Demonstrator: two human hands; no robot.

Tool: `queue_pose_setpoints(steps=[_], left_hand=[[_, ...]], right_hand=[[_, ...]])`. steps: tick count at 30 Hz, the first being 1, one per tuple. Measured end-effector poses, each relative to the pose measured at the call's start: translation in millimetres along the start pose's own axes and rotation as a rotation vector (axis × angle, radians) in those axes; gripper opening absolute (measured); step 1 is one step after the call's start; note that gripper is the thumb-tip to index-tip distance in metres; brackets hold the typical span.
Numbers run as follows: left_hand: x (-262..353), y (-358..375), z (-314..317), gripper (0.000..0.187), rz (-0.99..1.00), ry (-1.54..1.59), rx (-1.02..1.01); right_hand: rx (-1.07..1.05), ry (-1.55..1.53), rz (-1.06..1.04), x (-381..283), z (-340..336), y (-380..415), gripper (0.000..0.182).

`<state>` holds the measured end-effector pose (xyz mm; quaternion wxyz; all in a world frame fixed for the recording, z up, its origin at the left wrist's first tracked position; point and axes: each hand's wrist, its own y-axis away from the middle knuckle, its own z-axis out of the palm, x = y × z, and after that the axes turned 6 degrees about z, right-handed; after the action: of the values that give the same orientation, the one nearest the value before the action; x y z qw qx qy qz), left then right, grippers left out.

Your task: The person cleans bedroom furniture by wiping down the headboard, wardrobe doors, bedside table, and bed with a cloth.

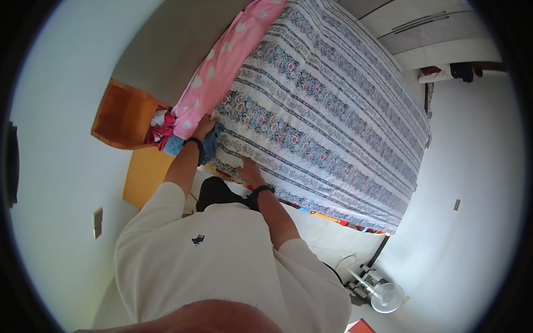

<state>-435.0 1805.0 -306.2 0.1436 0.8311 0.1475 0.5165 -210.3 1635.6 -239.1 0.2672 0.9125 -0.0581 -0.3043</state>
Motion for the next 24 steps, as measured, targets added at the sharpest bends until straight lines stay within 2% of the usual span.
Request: queue_pose_setpoints(steps=[4, 5, 7, 9, 10, 12, 13, 14, 15, 16, 19, 23, 24], left_hand=[[1, -7, -7, 0.052, 0.069, -0.093, -0.024], [16, -1, -18, 0.048, -0.013, -0.112, -0.068], [8, -4, -18, 0.045, 0.079, -0.156, -0.101], [1, -2, -18, 0.042, 0.168, -0.209, -0.159], [3, -1, -16, 0.042, 0.181, -0.179, -0.171], [7, 1, -27, 0.042, 0.215, -0.188, -0.21], [11, 3, -33, 0.042, 0.192, -0.3, -0.116], [14, 6, -38, 0.043, 0.165, -0.411, -0.017], [6, 5, -43, 0.042, 0.119, -0.404, -0.049], [1, 4, -44, 0.042, 0.126, -0.43, -0.063], [-4, -1, -40, 0.041, 0.166, -0.43, 0.002], [-4, -2, -44, 0.04, 0.173, -0.465, -0.03], [-3, -4, -45, 0.04, 0.15, -0.492, -0.041]], right_hand=[[-0.07, 0.029, -0.046, -21, -2, -16, 0.05], [-0.078, 0.026, -0.046, -20, -4, -16, 0.049], [-0.078, 0.105, -0.03, 14, 10, -33, 0.047], [0.059, 0.107, -0.015, 34, 0, -23, 0.047], [0.15, 0.099, 0.031, 41, -6, -13, 0.048], [0.011, 0.042, 0.293, 63, -29, 6, 0.048], [0.029, 0.113, 0.373, 90, -23, 11, 0.046], [0.011, 0.069, 0.54, 88, -41, 30, 0.043], [-0.034, 0.08, 0.583, 114, -36, 36, 0.044], [0.023, 0.09, 0.643, 140, -22, 42, 0.047], [0.08, -0.058, 0.722, 169, -16, 76, 0.052], [0.107, -0.248, 0.745, 226, 30, 96, 0.054], [0.067, -0.185, 0.694, 266, 67, 89, 0.055]])
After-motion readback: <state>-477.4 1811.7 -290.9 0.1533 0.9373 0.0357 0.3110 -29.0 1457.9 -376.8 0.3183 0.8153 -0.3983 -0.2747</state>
